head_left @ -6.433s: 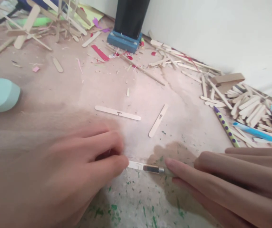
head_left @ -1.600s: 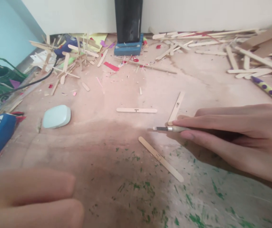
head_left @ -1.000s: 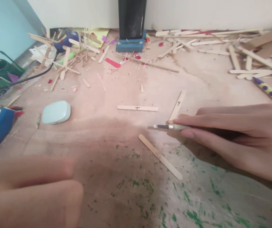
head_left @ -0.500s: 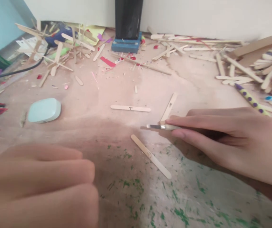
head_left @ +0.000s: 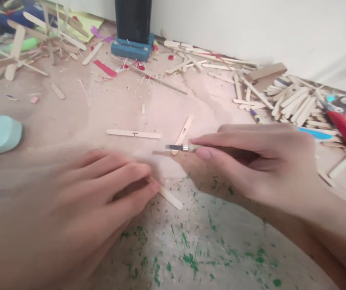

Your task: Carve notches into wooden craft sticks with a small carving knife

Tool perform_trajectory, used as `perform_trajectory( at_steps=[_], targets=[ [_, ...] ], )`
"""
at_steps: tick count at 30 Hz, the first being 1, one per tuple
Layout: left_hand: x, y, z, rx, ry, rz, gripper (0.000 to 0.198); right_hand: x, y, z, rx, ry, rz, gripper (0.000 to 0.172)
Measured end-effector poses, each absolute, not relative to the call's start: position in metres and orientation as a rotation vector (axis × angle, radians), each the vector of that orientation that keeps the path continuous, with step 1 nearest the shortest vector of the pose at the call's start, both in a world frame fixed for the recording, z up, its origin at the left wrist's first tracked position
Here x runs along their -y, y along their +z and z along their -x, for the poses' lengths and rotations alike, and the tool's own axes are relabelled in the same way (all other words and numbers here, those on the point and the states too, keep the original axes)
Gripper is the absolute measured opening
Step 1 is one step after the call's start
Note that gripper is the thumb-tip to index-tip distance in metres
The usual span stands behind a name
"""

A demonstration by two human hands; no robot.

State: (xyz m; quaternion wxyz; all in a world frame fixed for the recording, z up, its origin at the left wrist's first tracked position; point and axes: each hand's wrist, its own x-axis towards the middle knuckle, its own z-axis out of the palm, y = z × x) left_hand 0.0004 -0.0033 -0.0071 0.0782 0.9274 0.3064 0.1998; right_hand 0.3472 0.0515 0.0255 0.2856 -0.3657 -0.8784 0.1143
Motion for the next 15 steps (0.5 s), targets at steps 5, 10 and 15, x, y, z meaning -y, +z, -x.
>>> perform_trajectory(
  at_steps=[5, 10, 15],
  targets=[
    [-0.009, -0.01, 0.002, -1.021, 0.564, -2.832, 0.04, -0.054, 0.02, -0.348, 2.31, 0.306, 1.039, 0.018],
    [-0.011, -0.007, 0.005, -1.069, 0.614, -2.818, 0.046, -0.056, 0.017, -0.35, 2.315, 0.314, 1.038, 0.018],
    [-0.008, -0.007, 0.005, -1.104, 0.604, -2.815, 0.05, -0.054, 0.017, -0.355, 2.311, 0.354, 1.069, 0.023]
  ],
)
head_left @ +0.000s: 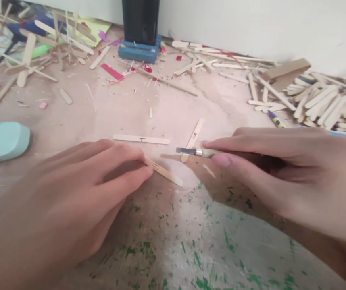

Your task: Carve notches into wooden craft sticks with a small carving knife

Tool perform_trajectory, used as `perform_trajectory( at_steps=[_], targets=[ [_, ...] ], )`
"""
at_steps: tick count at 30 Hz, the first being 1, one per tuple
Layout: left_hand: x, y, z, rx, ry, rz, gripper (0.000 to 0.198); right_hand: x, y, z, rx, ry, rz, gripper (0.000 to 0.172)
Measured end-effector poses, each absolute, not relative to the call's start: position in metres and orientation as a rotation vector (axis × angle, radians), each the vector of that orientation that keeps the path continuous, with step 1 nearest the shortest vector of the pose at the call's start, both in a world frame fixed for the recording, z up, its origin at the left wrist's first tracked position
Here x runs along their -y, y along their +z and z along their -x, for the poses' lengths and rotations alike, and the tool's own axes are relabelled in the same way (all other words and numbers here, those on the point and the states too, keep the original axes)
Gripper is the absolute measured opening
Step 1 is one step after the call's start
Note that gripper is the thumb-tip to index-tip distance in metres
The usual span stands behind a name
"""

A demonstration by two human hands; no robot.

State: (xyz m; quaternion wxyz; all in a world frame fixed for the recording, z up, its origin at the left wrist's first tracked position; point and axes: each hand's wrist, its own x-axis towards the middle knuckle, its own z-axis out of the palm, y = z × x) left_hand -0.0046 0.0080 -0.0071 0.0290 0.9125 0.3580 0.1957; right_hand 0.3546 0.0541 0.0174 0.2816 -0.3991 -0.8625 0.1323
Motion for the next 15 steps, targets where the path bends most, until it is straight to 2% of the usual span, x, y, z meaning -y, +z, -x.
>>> perform_trajectory(
  at_steps=[6, 9, 13, 15],
  targets=[
    [-0.011, -0.009, 0.003, -1.16, 0.63, -2.849, 0.042, -0.053, 0.016, -0.356, 2.378, 0.333, 1.024, 0.012],
    [-0.009, -0.009, 0.001, -1.106, 0.646, -2.797, 0.041, -0.053, 0.015, -0.357, 2.365, 0.398, 1.014, 0.015],
    [-0.002, -0.007, 0.0, -0.944, 0.652, -2.721, 0.05, -0.052, 0.022, -0.36, 2.395, 0.498, 0.963, 0.022],
    [0.0, -0.004, 0.0, -0.95, 0.64, -2.747, 0.046, -0.051, 0.026, -0.36, 2.455, 0.494, 0.949, 0.022]
  ],
)
